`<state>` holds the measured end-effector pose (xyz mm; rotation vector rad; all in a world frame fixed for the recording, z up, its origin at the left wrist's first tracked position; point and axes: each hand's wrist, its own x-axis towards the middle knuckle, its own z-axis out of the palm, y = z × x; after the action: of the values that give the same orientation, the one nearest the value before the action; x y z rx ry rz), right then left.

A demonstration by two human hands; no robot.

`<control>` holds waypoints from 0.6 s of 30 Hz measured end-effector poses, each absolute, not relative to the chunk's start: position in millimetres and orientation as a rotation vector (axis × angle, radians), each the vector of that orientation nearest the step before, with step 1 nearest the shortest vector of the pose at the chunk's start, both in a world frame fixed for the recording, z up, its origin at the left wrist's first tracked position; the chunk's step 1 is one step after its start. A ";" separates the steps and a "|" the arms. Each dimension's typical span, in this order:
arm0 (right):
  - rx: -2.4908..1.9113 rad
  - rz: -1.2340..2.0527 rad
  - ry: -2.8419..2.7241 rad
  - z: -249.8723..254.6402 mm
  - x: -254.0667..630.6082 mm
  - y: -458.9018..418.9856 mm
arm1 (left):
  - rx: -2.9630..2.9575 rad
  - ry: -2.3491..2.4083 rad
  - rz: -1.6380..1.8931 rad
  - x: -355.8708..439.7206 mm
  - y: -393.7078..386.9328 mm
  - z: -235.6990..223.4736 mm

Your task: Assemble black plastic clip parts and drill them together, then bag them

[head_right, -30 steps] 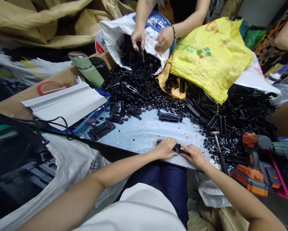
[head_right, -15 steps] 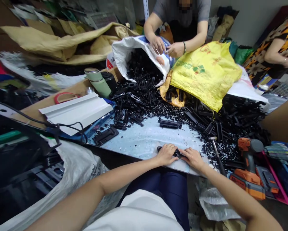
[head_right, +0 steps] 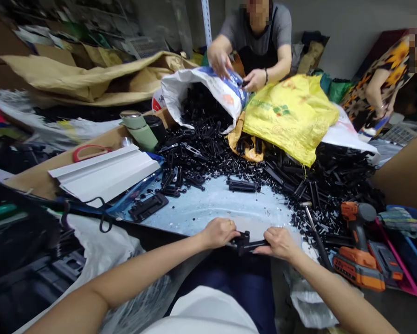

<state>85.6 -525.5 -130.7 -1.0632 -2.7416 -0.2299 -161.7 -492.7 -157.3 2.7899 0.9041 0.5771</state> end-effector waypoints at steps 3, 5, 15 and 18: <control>-1.070 -0.142 -2.753 -123.9 75.0 -530.6 | 2.747 0.904 0.674 -167.7 -488.7 -160.3; -1.080 -0.119 -2.740 -116.8 71.5 -532.8 | 2.720 0.855 0.707 -171.3 -487.6 -155.1; -0.414 0.768 -2.344 -64.8 37.6 -566.6 | 2.082 0.433 1.098 -164.3 -562.1 -90.4; -0.411 0.843 -2.155 -104.4 12.0 -580.0 | 1.879 0.469 1.283 -143.0 -582.0 -100.6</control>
<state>12.0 -580.0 -104.4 -0.4106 -2.1552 0.8426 -143.0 -582.0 -100.6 1.8788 0.4688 1.2827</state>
